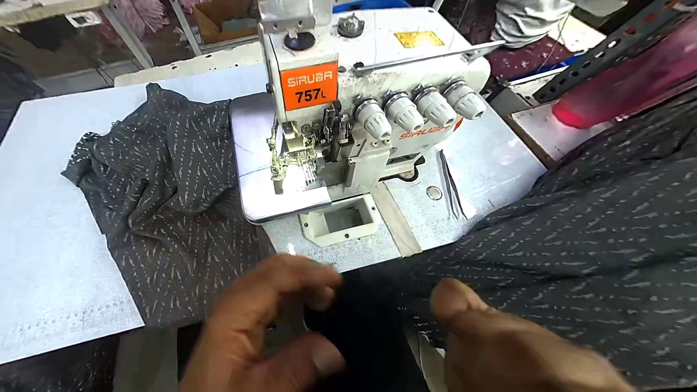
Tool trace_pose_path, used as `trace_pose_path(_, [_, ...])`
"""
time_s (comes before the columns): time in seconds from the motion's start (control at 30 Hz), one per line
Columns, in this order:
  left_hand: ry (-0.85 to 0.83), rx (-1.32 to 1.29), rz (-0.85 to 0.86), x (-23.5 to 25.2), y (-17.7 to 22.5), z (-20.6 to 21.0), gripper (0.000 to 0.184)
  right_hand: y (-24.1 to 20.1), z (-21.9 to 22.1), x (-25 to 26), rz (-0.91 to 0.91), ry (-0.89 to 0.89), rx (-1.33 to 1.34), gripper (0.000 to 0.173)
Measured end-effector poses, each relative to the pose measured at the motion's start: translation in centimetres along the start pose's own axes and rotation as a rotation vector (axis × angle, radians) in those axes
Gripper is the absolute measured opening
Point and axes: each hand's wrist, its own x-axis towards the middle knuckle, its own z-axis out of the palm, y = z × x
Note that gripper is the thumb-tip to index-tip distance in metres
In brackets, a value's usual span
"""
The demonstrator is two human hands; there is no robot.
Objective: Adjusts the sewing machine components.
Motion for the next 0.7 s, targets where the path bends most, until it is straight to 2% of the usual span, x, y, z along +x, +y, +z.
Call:
trace_pose_path(0.07, [-0.160, -0.119, 0.001, 0.0, -1.0, 1.7, 0.051, 1.5, 0.0, -1.7, 0.007, 0.003, -0.181, 0.009])
trace_pose_path(0.13, [-0.199, -0.185, 0.009, 0.0, -2.1, 2.8, 0.050, 2.9, 0.5, -2.9, 0.025, 0.042, -0.299, 0.007])
trace_pose_path(0.27, [-0.098, -0.224, -0.014, -0.2, -3.6, 3.9, 0.035, 5.1, 1.5, -4.3, 0.018, 0.125, -0.293, 0.006])
trace_pose_path(0.4, [0.073, -0.194, -0.017, -0.8, -4.6, 4.0, 0.021, 6.4, 2.3, -4.6, 0.013, 0.127, -0.283, 0.002])
trace_pose_path(0.5, [0.154, -0.177, -0.016, -0.6, -4.8, 3.9, 0.017, 7.3, 2.7, -4.3, -0.006, 0.121, -0.292, 0.003])
trace_pose_path(0.6, [0.213, -0.042, 0.017, -0.2, -4.8, 3.6, 0.014, 7.9, 2.9, -4.1, -0.006, 0.069, -0.338, 0.007])
trace_pose_path(0.7, [0.239, 0.116, 0.042, -0.1, -4.8, 2.6, 0.012, 7.3, 1.7, -4.2, 0.015, -0.001, -0.485, 0.017])
